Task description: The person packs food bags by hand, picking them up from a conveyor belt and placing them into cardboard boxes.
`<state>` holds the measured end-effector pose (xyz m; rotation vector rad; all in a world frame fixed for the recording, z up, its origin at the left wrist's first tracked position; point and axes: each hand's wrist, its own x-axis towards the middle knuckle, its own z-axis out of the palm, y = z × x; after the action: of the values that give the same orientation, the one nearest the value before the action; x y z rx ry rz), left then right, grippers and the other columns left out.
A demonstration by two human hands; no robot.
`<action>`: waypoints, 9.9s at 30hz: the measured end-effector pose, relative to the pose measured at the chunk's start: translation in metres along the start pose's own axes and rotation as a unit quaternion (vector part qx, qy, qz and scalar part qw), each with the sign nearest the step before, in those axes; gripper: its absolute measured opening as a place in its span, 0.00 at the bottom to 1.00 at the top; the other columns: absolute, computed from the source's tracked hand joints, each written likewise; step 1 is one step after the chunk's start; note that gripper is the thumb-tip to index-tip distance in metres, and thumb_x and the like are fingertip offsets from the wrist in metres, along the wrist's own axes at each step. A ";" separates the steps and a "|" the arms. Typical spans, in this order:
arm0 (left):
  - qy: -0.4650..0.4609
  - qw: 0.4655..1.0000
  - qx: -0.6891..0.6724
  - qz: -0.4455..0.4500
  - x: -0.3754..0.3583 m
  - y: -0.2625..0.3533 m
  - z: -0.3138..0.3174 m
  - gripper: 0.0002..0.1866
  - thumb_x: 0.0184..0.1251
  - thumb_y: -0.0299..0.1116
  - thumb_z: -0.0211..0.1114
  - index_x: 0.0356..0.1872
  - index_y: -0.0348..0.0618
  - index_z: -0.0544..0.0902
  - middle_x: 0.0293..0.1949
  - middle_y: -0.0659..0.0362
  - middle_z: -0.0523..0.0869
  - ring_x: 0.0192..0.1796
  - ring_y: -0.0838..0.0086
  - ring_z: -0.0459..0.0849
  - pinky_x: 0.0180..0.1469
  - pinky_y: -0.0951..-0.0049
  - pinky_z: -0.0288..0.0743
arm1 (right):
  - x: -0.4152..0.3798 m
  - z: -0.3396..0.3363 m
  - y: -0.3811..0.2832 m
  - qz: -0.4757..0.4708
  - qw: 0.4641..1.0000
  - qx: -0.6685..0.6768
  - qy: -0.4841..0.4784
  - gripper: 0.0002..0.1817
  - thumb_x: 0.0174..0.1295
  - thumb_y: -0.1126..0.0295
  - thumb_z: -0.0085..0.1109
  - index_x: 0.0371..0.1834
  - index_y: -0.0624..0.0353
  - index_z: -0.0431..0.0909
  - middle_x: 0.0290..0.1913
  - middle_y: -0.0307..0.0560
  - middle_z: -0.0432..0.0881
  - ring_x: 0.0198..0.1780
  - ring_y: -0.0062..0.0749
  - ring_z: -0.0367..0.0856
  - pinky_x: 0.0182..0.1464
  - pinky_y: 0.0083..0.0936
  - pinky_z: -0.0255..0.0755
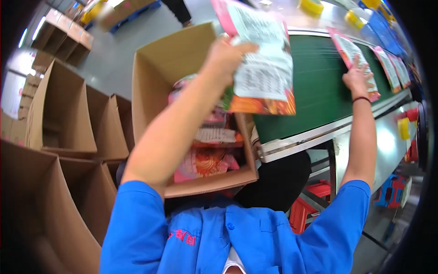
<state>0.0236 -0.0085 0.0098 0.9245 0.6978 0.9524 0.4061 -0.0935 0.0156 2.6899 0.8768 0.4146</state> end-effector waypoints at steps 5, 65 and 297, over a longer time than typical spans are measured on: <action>0.077 0.978 0.169 0.099 -0.041 0.059 -0.110 0.22 0.56 0.23 0.70 0.52 0.34 0.75 0.44 0.53 0.86 0.45 0.69 0.86 0.49 0.68 0.82 | 0.018 0.001 0.023 -0.128 0.991 -0.011 0.038 0.27 0.65 0.69 0.47 0.68 0.55 0.61 0.49 0.65 0.82 0.52 0.55 0.82 0.53 0.47 0.76; -0.241 0.724 0.645 -0.041 -0.161 -0.078 -0.181 0.29 0.56 0.35 0.67 0.60 0.35 0.76 0.51 0.39 0.82 0.56 0.51 0.81 0.59 0.63 0.73 | -0.407 -0.290 -0.011 -0.529 -0.193 0.812 0.151 0.14 0.56 0.65 0.73 0.36 0.67 0.86 0.34 0.54 0.86 0.34 0.39 0.83 0.39 0.34 0.81; 0.075 0.979 0.155 0.109 -0.053 -0.009 0.217 0.22 0.69 0.30 0.62 0.60 0.31 0.69 0.59 0.44 0.76 0.62 0.64 0.76 0.64 0.68 0.70 | 0.153 -0.037 0.231 -0.090 0.883 0.460 -0.020 0.48 0.61 0.29 0.41 0.77 0.49 0.53 0.75 0.65 0.54 0.76 0.61 0.50 0.75 0.41 0.46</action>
<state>0.1849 -0.1324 0.1036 1.2317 0.9026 1.1355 0.6326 -0.1735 0.1579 3.3498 1.6121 -0.1703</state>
